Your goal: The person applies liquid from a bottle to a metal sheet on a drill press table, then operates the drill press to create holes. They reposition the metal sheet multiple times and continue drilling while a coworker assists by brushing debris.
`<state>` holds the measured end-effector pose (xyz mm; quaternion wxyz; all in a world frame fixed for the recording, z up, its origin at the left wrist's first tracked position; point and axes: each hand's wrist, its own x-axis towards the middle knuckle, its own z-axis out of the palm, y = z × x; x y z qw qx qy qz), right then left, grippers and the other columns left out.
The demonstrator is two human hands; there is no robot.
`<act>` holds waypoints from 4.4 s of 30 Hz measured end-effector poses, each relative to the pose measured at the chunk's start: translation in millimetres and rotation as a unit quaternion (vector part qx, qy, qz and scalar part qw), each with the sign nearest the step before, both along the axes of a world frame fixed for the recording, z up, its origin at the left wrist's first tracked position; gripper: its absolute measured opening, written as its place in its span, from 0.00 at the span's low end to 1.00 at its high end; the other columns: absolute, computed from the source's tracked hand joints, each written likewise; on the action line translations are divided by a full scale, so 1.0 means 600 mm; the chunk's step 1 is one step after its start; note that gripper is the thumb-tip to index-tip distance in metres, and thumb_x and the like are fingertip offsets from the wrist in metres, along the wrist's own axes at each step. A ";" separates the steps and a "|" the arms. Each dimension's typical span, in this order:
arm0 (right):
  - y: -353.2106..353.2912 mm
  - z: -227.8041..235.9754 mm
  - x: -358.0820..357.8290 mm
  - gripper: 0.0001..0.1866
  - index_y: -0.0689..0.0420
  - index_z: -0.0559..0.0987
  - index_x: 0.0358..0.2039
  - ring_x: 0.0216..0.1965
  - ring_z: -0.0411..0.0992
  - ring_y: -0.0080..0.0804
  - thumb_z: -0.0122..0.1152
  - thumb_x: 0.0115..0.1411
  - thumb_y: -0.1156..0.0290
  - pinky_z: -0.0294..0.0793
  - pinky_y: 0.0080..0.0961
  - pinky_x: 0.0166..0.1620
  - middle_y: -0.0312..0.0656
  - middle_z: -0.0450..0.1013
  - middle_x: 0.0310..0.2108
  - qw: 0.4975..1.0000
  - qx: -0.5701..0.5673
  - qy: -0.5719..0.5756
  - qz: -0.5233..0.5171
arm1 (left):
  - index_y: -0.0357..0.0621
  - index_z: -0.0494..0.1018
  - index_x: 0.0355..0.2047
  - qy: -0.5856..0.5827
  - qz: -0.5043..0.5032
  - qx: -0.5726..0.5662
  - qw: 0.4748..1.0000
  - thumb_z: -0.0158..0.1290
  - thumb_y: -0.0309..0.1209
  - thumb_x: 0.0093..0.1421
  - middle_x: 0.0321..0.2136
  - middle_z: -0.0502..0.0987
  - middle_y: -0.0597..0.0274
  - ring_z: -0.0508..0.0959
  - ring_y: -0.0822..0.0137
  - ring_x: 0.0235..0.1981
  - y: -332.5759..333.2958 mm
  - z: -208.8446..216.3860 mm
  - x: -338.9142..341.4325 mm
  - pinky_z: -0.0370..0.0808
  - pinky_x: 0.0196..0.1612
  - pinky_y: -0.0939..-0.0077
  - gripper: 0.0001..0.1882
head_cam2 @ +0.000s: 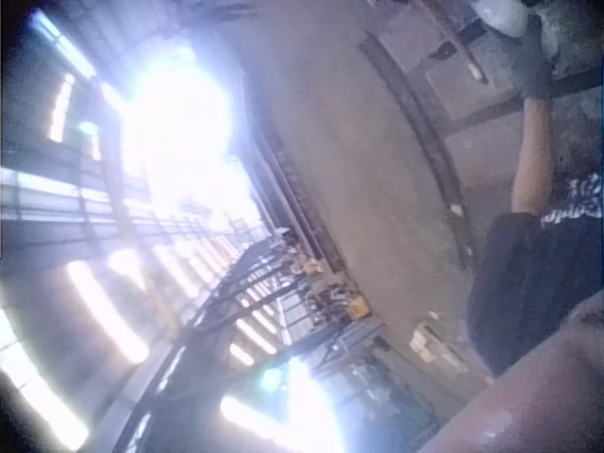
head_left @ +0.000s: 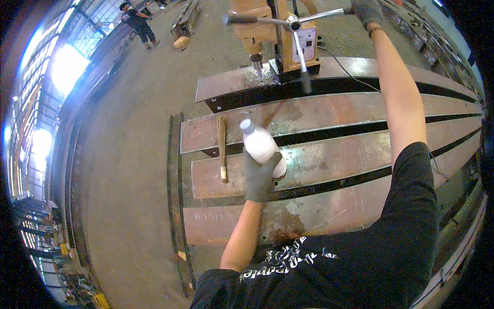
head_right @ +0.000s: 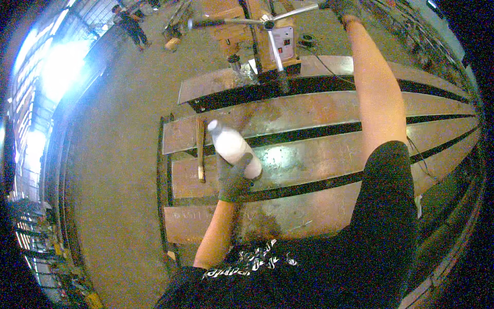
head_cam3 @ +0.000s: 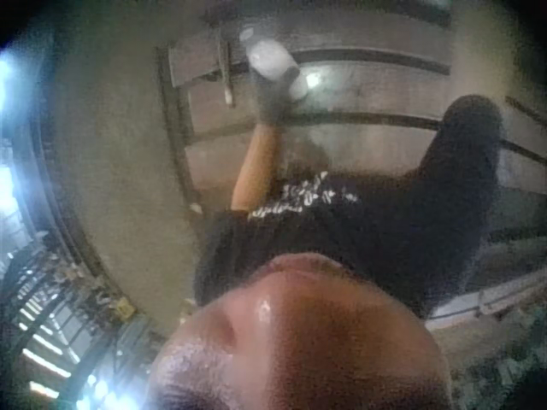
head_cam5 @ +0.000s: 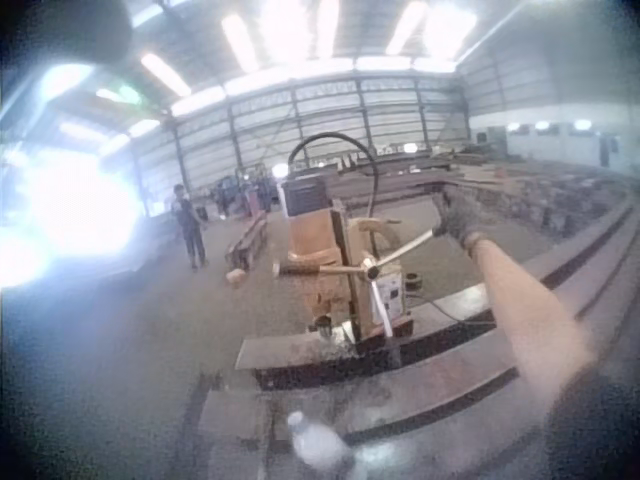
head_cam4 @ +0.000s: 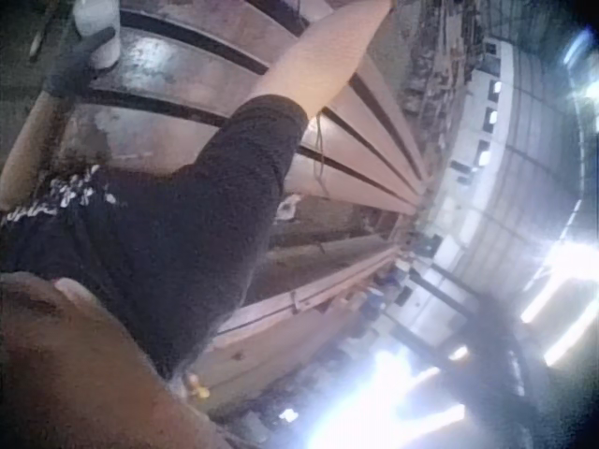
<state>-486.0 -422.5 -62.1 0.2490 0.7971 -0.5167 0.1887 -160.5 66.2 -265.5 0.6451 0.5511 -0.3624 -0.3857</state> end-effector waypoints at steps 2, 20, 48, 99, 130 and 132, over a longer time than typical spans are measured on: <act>-0.005 -0.048 -0.047 0.25 0.42 0.81 0.56 0.44 0.81 0.53 0.58 0.63 0.44 0.79 0.47 0.48 0.50 0.81 0.47 1.000 0.002 0.000 -0.015 | 0.39 0.62 0.62 -0.018 0.004 -0.002 1.000 0.70 0.27 0.50 0.53 0.74 0.54 0.77 0.60 0.53 -0.007 -0.020 -0.004 0.76 0.57 0.62 0.40; 0.034 -0.163 0.099 0.24 0.49 0.84 0.50 0.34 0.74 0.21 0.68 0.61 0.47 0.73 0.22 0.34 0.34 0.82 0.41 0.695 0.599 -0.329 0.225 | 0.42 0.66 0.59 -0.134 -0.168 0.085 0.973 0.69 0.26 0.52 0.50 0.79 0.59 0.79 0.64 0.52 0.021 0.005 -0.015 0.76 0.58 0.67 0.35; 0.111 -0.346 0.200 0.32 0.52 0.81 0.54 0.49 0.77 0.45 0.59 0.64 0.37 0.73 0.40 0.53 0.48 0.81 0.46 0.870 0.257 -0.395 0.146 | 0.38 0.70 0.62 -0.287 -0.062 0.208 0.933 0.67 0.44 0.57 0.55 0.76 0.44 0.74 0.49 0.60 0.042 0.024 0.109 0.73 0.60 0.58 0.37; 0.145 -0.343 0.256 0.31 0.54 0.80 0.51 0.51 0.77 0.62 0.58 0.62 0.40 0.76 0.49 0.54 0.57 0.80 0.49 0.853 0.249 -0.446 0.106 | 0.41 0.80 0.50 -0.499 -0.270 0.105 0.817 0.54 0.37 0.67 0.32 0.83 0.59 0.80 0.64 0.27 -0.373 -0.022 0.227 0.77 0.32 0.64 0.17; 0.106 -0.336 0.128 0.23 0.52 0.82 0.49 0.44 0.79 0.56 0.59 0.66 0.47 0.78 0.47 0.46 0.52 0.82 0.41 0.961 0.120 -0.210 0.132 | 0.48 0.75 0.59 -0.678 -0.230 0.171 0.677 0.52 0.43 0.66 0.50 0.81 0.41 0.80 0.41 0.50 -0.225 -0.003 0.230 0.77 0.54 0.52 0.24; 0.115 -0.230 0.147 0.25 0.53 0.83 0.50 0.42 0.80 0.58 0.56 0.68 0.45 0.78 0.48 0.45 0.52 0.82 0.42 0.969 0.212 -0.124 0.027 | 0.47 0.77 0.56 -0.696 -0.175 0.206 0.665 0.52 0.42 0.65 0.48 0.81 0.40 0.81 0.41 0.49 -0.175 -0.028 0.284 0.77 0.52 0.50 0.22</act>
